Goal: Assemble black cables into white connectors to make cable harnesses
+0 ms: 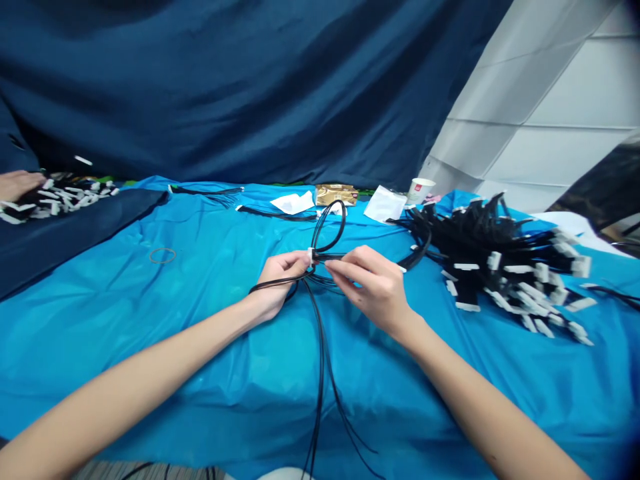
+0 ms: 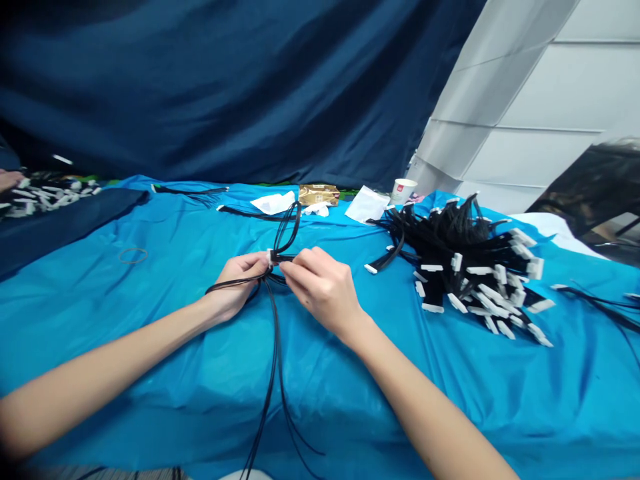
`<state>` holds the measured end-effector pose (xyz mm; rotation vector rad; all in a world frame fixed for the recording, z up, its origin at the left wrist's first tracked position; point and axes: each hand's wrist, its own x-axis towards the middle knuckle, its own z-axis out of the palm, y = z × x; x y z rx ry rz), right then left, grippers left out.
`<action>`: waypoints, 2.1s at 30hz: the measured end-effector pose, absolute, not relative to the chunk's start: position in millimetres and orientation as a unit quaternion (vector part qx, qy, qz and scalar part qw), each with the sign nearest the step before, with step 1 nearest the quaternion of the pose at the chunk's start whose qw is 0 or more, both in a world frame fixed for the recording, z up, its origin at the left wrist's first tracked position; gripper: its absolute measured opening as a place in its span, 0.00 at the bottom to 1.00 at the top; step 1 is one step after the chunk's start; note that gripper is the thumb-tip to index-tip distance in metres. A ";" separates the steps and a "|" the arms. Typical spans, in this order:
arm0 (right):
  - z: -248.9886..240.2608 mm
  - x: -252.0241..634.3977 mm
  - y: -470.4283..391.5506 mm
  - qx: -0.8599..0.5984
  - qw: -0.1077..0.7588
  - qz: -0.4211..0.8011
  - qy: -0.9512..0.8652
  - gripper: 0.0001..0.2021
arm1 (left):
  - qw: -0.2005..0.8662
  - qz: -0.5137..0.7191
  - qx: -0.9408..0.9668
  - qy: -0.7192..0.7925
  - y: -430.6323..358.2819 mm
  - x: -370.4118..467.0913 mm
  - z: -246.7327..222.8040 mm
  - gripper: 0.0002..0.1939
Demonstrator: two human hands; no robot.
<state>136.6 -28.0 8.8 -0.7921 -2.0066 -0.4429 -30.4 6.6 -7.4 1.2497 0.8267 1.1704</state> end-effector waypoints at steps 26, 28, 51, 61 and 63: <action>-1.1 135.1 -26.6 -0.277 0.416 -0.361 -0.787 0.09 | 0.666 0.460 0.465 0.359 8.6 -28.6 -7.4 0.08; -2.6 132.8 -28.4 -0.219 0.396 -0.367 -0.813 0.07 | 0.669 0.456 0.446 0.382 9.2 -30.6 -6.3 0.08; -11.8 127.0 -18.0 -0.139 0.328 -0.312 -0.880 0.06 | 0.697 0.440 0.398 0.403 8.6 -30.3 -4.9 0.05; -7.7 119.3 -22.8 -0.282 0.542 0.037 -0.791 0.05 | 0.694 0.453 0.405 0.386 10.6 -30.3 -8.9 0.05; -1.0 119.1 -25.0 -0.322 0.607 0.206 -0.696 0.04 | 0.674 0.463 0.420 0.394 11.4 -30.3 -8.5 0.04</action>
